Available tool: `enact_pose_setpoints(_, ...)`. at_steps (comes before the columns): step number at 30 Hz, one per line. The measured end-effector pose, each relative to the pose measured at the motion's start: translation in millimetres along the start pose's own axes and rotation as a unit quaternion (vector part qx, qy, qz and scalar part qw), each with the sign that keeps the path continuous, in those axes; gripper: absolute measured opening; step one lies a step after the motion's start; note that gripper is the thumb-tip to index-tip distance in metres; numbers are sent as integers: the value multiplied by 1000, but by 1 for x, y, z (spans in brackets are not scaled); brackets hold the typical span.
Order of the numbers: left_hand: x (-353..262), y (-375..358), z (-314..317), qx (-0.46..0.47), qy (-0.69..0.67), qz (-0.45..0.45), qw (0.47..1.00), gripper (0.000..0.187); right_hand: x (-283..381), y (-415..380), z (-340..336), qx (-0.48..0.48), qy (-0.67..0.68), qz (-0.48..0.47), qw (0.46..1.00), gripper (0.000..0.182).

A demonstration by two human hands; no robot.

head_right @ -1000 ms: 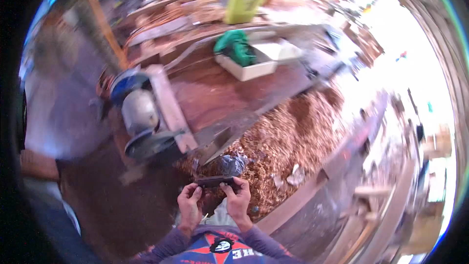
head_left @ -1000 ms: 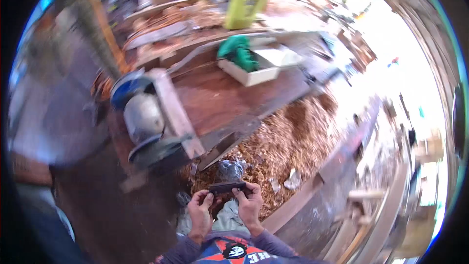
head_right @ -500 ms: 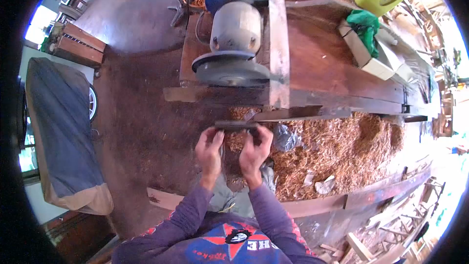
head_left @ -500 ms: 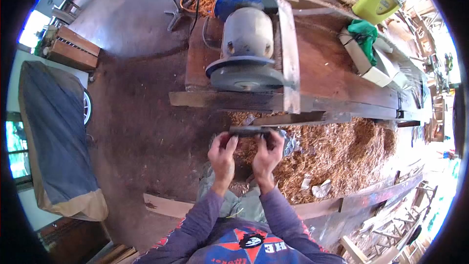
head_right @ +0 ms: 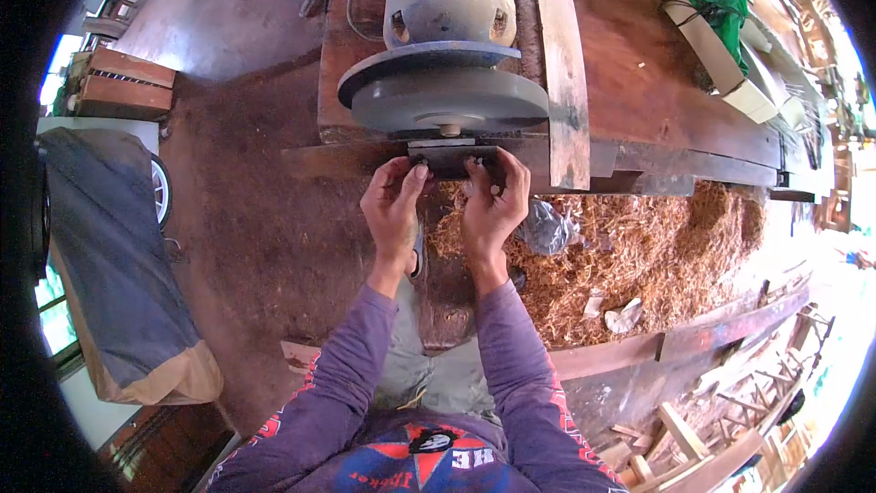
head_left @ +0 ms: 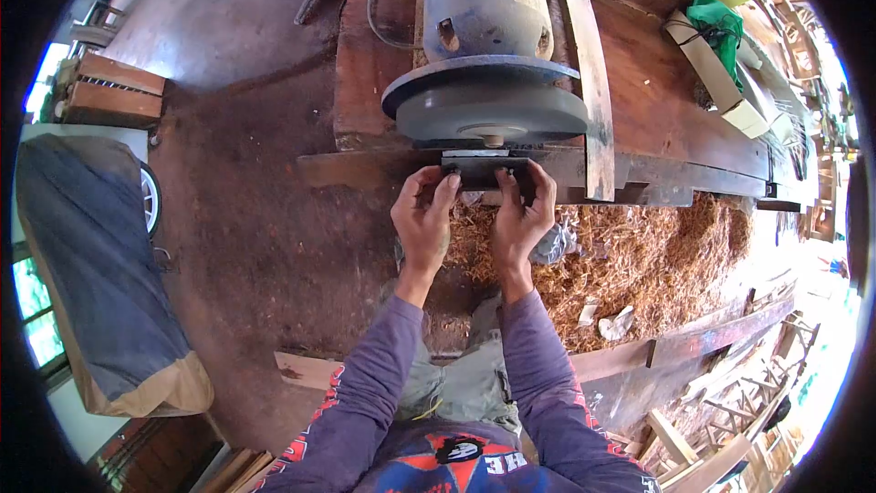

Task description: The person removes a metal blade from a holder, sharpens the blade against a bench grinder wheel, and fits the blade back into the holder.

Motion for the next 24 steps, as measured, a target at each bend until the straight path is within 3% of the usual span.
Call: enact_pose_setpoints(24,-12,6,11,-6,-4,12,1000,25,-2,11,1,1,-5,7,1000,32)
Point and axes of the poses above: each hand's wrist, its own y-axis towards the middle knuckle, its own z-axis out of the palm, x = y × z, the point moved 10 cm from there along y, towards the middle knuckle, and after that the axes turned 9 degrees about -x, right-handed, at the moved point
